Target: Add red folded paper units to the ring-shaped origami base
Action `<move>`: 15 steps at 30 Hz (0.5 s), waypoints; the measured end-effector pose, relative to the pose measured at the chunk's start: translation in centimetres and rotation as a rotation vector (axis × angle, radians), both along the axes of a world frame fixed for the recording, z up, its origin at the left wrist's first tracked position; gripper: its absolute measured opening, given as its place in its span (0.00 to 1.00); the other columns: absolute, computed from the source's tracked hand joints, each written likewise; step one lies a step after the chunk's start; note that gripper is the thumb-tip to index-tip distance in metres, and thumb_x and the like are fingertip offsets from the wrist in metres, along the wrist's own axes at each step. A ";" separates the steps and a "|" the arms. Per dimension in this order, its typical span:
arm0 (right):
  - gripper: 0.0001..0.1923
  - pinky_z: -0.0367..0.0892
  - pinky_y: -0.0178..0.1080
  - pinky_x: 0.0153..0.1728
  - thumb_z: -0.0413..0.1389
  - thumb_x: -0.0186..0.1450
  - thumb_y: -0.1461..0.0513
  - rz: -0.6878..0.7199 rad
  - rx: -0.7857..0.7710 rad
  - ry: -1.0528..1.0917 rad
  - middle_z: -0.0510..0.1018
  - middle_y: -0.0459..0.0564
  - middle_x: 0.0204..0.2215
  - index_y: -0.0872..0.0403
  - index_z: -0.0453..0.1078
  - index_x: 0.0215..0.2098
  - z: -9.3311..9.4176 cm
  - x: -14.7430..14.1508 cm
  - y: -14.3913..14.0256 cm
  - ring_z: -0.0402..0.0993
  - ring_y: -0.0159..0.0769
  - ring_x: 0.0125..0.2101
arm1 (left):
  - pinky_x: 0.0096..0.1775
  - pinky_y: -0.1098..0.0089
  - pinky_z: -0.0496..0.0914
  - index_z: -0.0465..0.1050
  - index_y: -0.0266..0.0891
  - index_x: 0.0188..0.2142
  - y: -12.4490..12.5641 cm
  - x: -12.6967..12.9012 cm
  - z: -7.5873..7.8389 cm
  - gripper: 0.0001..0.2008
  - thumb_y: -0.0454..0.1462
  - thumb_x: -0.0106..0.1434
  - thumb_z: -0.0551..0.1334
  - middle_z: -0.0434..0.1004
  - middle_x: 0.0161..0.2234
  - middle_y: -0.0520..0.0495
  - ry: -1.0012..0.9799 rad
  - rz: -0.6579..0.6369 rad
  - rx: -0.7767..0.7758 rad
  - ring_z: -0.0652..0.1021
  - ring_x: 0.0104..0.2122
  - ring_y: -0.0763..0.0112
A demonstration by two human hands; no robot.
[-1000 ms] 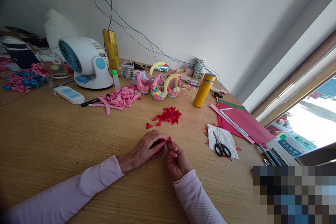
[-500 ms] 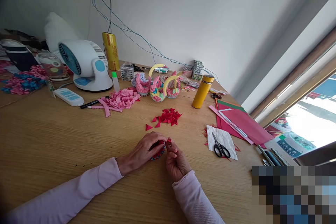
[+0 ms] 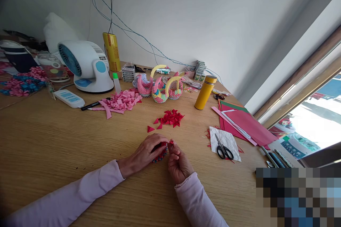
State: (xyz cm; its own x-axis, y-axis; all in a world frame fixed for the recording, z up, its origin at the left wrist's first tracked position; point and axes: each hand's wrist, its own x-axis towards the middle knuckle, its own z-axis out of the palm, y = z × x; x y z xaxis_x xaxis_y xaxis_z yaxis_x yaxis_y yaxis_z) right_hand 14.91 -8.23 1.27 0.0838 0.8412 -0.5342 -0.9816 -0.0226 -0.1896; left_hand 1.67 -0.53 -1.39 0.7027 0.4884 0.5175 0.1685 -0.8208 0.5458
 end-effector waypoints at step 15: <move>0.10 0.58 0.15 0.08 0.45 0.69 0.71 -0.074 -0.043 -0.173 0.74 0.44 0.26 0.59 0.67 0.35 -0.8 -1.1 0.0 0.59 0.14 0.11 | 0.48 0.66 0.67 0.70 0.39 0.42 -0.1 0.1 -0.3 0.06 0.34 0.66 0.57 0.76 0.41 0.47 -0.057 0.045 -0.037 0.74 0.42 0.67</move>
State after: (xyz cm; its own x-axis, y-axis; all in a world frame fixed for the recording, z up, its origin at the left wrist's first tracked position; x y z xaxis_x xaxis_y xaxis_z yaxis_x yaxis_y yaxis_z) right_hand 13.82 -8.24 0.48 0.2381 0.8058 -0.5422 -0.9338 0.0363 -0.3560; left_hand 1.79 -0.65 -1.66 0.6497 0.5382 0.5369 0.1723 -0.7921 0.5855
